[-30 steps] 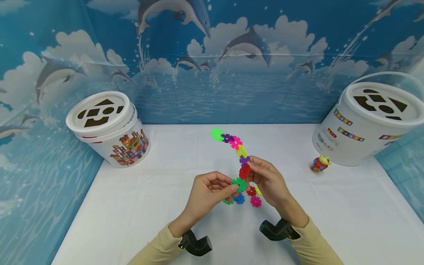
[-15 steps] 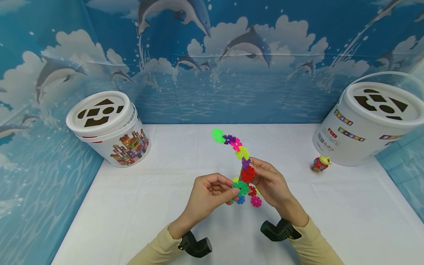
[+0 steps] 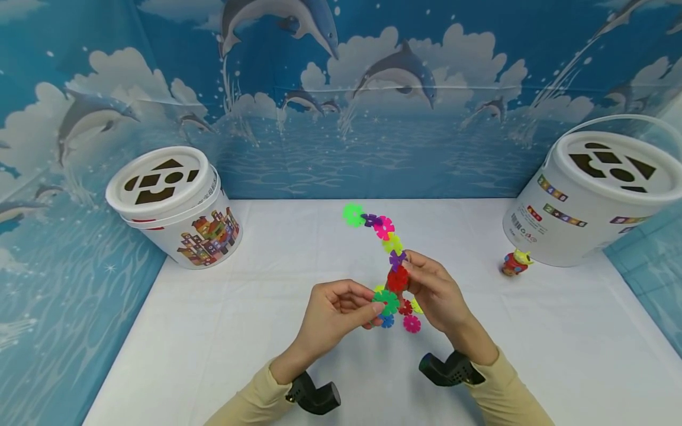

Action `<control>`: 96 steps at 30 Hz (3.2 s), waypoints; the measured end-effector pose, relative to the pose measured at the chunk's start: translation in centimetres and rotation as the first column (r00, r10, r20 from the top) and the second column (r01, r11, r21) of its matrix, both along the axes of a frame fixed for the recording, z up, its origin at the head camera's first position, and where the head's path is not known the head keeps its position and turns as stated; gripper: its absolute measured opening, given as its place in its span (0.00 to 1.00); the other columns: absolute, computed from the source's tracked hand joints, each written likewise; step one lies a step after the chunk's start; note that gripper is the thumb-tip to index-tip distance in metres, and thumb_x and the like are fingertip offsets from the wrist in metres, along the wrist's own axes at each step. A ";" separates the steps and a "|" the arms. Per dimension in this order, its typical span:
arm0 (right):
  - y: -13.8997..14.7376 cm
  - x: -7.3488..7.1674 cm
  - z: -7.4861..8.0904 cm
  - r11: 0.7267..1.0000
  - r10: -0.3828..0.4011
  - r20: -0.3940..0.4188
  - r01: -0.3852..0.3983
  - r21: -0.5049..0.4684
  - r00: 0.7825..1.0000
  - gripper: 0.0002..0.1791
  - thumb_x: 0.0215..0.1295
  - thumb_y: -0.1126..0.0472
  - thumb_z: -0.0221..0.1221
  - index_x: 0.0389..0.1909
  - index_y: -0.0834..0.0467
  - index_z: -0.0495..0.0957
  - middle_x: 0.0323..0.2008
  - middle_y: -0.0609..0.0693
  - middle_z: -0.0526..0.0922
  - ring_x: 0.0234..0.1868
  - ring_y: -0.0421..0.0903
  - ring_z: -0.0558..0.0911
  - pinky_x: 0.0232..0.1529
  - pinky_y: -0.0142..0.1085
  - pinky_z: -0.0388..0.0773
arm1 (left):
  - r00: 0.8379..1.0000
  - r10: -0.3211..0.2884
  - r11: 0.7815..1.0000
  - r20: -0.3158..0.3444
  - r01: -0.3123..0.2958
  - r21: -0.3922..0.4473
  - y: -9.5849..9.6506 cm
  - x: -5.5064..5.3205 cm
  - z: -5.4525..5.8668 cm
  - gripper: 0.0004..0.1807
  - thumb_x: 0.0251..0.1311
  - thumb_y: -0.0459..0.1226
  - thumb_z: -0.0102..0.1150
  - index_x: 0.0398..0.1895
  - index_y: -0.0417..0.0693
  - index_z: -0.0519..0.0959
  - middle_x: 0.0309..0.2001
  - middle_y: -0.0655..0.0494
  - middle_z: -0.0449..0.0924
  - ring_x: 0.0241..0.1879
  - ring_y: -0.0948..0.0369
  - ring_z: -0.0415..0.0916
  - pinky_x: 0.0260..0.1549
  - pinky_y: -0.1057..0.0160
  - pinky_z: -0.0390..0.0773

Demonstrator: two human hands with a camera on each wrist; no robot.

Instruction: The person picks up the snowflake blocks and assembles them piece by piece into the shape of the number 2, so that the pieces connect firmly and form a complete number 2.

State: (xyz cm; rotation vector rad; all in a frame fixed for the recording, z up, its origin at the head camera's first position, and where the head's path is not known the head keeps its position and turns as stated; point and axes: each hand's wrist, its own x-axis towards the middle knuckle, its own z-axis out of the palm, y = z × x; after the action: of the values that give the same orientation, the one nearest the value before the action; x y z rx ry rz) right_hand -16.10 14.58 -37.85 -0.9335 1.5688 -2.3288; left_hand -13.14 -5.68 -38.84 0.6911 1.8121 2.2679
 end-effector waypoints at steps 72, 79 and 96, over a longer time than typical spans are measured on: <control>-1.8 0.5 -1.4 0.845 -0.346 -0.372 0.458 0.276 0.861 0.10 0.69 0.75 0.46 0.32 0.62 0.72 0.20 0.52 0.75 0.18 0.44 0.75 0.17 0.35 0.76 | 0.973 0.222 0.949 -0.063 -0.231 -0.216 -0.5 -2.6 -2.9 0.11 0.64 0.37 0.59 0.39 0.37 0.83 0.36 0.47 0.84 0.34 0.56 0.80 0.26 0.60 0.82; -1.4 0.6 -0.8 0.822 -0.376 -0.392 0.497 0.277 0.840 0.09 0.69 0.75 0.47 0.31 0.63 0.71 0.19 0.50 0.74 0.18 0.43 0.75 0.17 0.35 0.75 | 0.964 0.108 0.720 -0.242 -0.244 -0.649 -1.7 -3.9 -7.1 0.11 0.58 0.43 0.65 0.39 0.47 0.86 0.37 0.61 0.83 0.37 0.60 0.76 0.32 0.66 0.77; -0.7 1.1 0.6 0.894 -0.340 -0.277 0.400 0.201 0.899 0.12 0.73 0.72 0.39 0.30 0.64 0.68 0.18 0.52 0.72 0.18 0.46 0.75 0.21 0.34 0.77 | 0.953 0.008 0.541 -0.303 -0.259 -0.800 -2.5 -4.5 -10.6 0.15 0.45 0.43 0.75 0.36 0.49 0.83 0.31 0.60 0.73 0.33 0.62 0.65 0.33 0.65 0.67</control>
State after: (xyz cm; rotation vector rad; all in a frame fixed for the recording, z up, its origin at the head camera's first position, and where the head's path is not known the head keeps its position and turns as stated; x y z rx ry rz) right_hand -14.97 13.85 -37.29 -0.9410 2.2618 -2.2266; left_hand -17.66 -8.17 -49.43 0.6651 2.7959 1.0626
